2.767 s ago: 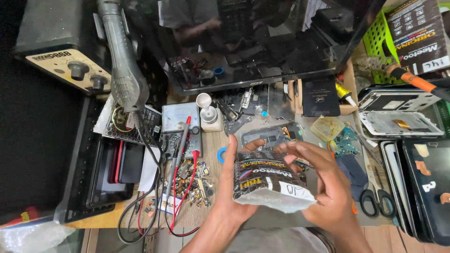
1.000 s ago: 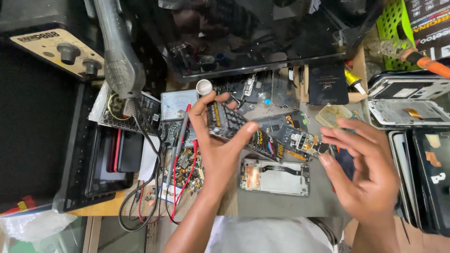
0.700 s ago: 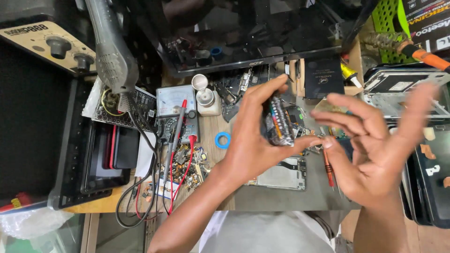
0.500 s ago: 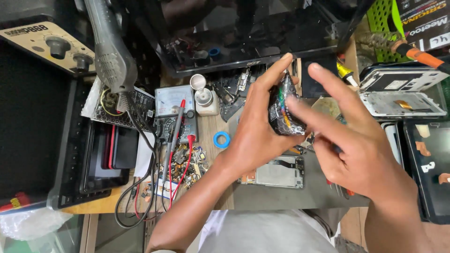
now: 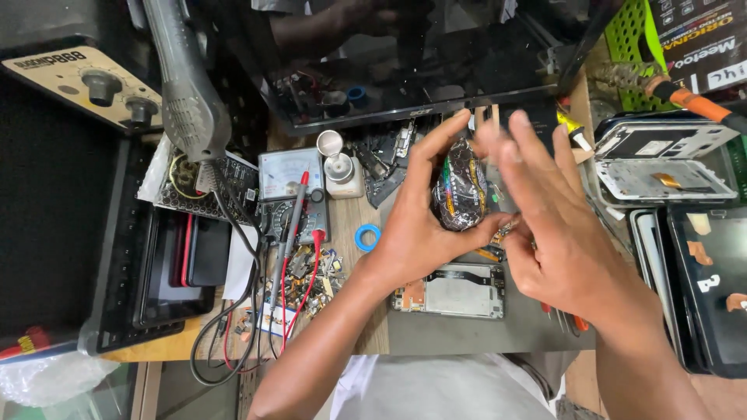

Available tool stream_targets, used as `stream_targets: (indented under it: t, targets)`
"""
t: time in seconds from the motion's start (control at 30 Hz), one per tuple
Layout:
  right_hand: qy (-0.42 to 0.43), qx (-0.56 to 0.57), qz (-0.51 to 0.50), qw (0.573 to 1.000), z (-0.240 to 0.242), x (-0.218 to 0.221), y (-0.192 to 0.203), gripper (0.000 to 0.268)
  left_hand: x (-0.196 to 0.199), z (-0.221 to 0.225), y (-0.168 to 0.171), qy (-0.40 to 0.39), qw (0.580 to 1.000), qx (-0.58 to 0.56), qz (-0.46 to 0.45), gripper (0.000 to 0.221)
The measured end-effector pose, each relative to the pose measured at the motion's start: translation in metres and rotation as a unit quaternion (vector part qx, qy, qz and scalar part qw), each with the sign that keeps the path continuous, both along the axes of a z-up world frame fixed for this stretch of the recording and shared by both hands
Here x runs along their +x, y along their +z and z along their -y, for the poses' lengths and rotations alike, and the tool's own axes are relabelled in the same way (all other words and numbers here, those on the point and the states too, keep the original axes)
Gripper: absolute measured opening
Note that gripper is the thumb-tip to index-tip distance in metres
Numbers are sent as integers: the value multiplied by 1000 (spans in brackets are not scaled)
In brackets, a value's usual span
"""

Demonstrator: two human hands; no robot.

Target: Disassembling a smartphone to remove internal components like the battery and motherboard.

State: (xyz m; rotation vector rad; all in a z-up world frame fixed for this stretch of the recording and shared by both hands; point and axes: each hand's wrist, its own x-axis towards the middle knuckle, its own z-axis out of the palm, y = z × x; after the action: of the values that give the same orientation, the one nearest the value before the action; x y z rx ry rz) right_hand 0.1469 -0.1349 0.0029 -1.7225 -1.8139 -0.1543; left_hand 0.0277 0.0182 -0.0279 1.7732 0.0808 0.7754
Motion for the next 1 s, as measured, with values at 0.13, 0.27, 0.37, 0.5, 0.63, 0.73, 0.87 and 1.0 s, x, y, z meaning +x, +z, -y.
stream_targets:
  t: [0.13, 0.27, 0.37, 0.5, 0.63, 0.73, 0.87, 1.0]
  targets:
    - [10, -29, -22, 999, -1, -2, -2, 85, 1, -3, -2, -1, 1000, -5, 9, 88]
    - [28, 4, 4, 1000, 1, -6, -7, 88, -4, -3, 0, 0, 1000, 9, -1, 86]
    - [19, -10, -6, 1000, -1, -11, 0, 84, -6, -5, 2, -12, 1000, 5, 2, 86]
    - [28, 46, -75, 996, 4, -10, -16, 80, -12, -7, 8, -27, 999, -20, 24, 85]
    - [-85, 19, -232, 969, -10, -22, 4, 60, -15, -12, 7, -13, 995, -61, 75, 88]
    - [-49, -111, -434, 893, -16, -16, -12, 80, -18, -17, 1, -14, 992, -32, 120, 82]
    - [-43, -83, -551, 829, -20, -15, -33, 77, -27, -12, 13, -11, 994, -55, 99, 69]
    - [-83, -79, -479, 870, -25, -13, -29, 72, -36, -3, 24, 138, 986, -93, -17, 37]
